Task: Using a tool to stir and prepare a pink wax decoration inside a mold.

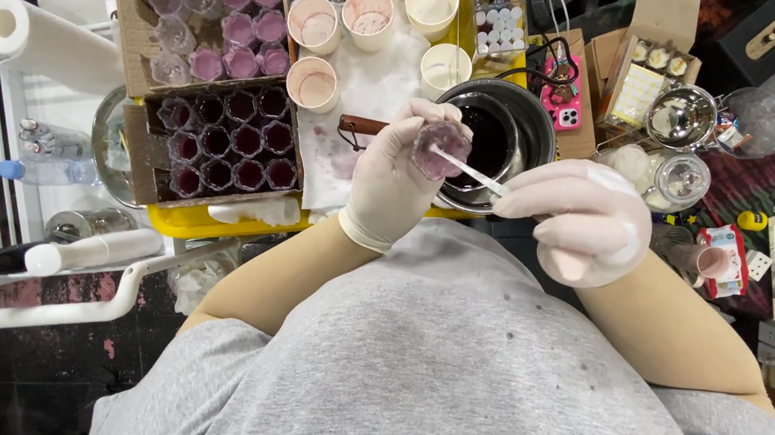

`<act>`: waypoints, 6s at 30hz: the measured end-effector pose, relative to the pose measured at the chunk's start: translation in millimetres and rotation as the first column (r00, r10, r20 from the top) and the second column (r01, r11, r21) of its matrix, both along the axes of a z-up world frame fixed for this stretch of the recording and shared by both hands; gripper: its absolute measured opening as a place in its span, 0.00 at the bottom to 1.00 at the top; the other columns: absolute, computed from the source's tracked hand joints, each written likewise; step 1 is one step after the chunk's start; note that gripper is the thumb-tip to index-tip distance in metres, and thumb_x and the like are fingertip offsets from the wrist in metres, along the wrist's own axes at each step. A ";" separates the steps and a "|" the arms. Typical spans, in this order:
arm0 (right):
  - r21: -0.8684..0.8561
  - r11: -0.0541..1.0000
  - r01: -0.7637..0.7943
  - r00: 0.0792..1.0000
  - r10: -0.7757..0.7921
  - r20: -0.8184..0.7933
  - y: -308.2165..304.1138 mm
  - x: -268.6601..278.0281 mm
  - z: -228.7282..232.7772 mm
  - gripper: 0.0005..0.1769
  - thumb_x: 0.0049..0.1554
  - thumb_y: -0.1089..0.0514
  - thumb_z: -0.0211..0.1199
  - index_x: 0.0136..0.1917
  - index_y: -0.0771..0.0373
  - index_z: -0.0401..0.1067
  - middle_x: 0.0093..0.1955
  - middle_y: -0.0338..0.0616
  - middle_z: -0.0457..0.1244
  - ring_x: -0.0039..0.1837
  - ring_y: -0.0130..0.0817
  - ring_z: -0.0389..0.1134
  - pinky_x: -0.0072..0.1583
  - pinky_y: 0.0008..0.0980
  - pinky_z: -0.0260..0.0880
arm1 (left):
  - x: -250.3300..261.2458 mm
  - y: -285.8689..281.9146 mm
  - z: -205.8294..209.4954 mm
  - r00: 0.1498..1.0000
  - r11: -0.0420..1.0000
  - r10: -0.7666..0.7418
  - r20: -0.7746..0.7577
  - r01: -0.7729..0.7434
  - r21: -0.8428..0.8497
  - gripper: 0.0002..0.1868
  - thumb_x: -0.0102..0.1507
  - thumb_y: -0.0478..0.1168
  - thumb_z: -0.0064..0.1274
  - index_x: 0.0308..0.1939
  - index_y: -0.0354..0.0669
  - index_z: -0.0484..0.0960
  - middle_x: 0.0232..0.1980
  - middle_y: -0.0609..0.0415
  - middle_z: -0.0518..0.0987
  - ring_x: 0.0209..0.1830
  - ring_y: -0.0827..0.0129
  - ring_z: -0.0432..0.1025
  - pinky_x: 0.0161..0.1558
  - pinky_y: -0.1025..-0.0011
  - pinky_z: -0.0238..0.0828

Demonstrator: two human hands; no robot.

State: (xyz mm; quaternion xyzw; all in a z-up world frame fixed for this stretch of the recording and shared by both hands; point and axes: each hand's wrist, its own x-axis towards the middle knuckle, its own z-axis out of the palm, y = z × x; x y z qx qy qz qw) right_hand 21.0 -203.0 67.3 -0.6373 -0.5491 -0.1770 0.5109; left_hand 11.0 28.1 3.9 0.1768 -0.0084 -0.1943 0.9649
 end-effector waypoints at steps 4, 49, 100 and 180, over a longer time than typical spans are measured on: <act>-0.109 0.994 -0.026 0.986 0.043 0.160 16.3 3.4 5.8 0.20 0.66 0.44 0.57 0.51 0.64 0.62 0.53 0.61 0.66 0.49 0.54 0.72 0.46 0.45 0.78 | 3.1 10.5 -4.9 1.000 1.000 -0.007 0.023 0.006 0.028 0.08 0.73 0.37 0.40 0.53 0.40 0.72 0.57 0.48 0.72 0.61 0.60 0.69 0.67 0.64 0.64; 0.465 0.658 0.593 0.805 -0.465 -0.369 149.4 -54.7 -55.0 0.19 0.71 0.48 0.47 0.47 0.67 0.58 0.40 0.58 0.63 0.35 0.37 0.68 0.40 0.32 0.75 | 17.8 74.3 -16.4 0.986 0.928 0.046 0.158 -0.101 0.359 0.11 0.78 0.37 0.31 0.60 0.40 0.69 0.51 0.51 0.73 0.50 0.67 0.72 0.51 0.71 0.72; 0.118 0.935 0.334 0.917 -0.293 -0.270 -21.4 -3.1 -56.8 0.18 0.71 0.45 0.51 0.49 0.61 0.62 0.48 0.50 0.67 0.48 0.42 0.72 0.50 0.36 0.75 | 59.9 -50.2 -28.4 0.913 0.548 0.002 0.409 -0.343 0.763 0.10 0.75 0.31 0.38 0.59 0.42 0.71 0.40 0.61 0.72 0.33 0.83 0.63 0.36 0.81 0.65; 0.008 0.940 0.341 0.334 -0.113 -0.936 -29.1 34.0 -83.8 0.10 0.73 0.61 0.53 0.63 0.68 0.70 0.51 0.43 0.68 0.49 0.26 0.70 0.54 0.24 0.72 | 1.3 19.7 -5.0 0.994 0.984 0.000 -0.112 0.020 0.177 0.19 0.72 0.44 0.52 0.65 0.43 0.73 0.45 0.55 0.78 0.43 0.63 0.76 0.43 0.68 0.73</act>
